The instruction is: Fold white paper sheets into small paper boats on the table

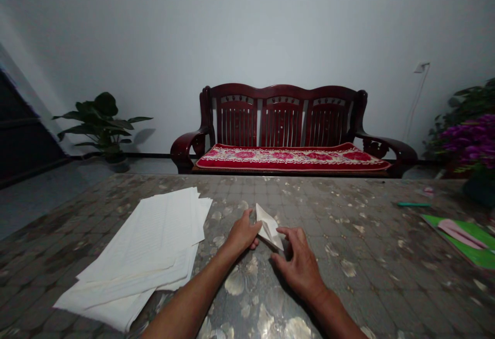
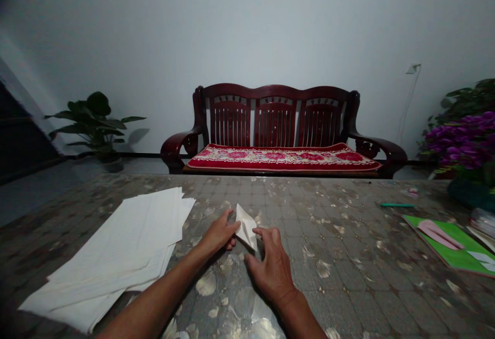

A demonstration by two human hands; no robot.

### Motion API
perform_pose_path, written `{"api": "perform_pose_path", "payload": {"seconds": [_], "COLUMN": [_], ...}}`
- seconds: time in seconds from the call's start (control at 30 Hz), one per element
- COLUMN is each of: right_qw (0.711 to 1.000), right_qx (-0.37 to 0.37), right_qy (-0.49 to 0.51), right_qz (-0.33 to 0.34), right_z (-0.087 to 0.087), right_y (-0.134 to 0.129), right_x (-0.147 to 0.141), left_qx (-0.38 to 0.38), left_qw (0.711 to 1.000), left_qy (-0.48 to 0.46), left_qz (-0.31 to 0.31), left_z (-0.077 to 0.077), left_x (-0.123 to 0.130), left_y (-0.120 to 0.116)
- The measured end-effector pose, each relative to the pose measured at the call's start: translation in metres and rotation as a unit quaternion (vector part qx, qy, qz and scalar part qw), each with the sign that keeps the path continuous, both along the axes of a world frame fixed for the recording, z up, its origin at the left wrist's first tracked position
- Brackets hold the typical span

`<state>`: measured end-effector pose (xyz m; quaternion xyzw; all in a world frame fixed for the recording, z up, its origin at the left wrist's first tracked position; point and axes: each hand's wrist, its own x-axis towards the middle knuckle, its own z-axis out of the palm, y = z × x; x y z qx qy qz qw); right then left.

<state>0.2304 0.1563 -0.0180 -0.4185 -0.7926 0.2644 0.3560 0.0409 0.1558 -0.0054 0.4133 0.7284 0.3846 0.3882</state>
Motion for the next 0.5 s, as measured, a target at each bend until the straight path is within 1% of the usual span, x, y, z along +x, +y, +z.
{"api": "perform_pose_path", "payload": {"seconds": [0.13, 0.23, 0.37, 0.5], "right_qw": [0.999, 0.997, 0.991, 0.987], "right_qx": [0.042, 0.075, 0.117, 0.138], "right_qy": [-0.014, -0.036, -0.069, -0.085], "right_qz": [-0.011, -0.003, 0.01, -0.005], "right_z": [-0.002, -0.003, -0.005, -0.005], "right_y": [0.002, 0.003, 0.005, 0.005], "right_x": [0.002, 0.005, 0.002, -0.003], "left_qx": [-0.003, 0.0, 0.051, 0.075], "left_qw": [1.0, 1.0, 0.997, 0.993], "left_qy": [0.007, -0.007, -0.05, -0.074], "left_qz": [0.001, 0.011, 0.035, 0.049], "left_z": [-0.002, -0.003, -0.008, -0.014], "left_x": [-0.001, -0.001, -0.003, -0.01], "left_y": [0.0, -0.002, -0.008, -0.018]}}
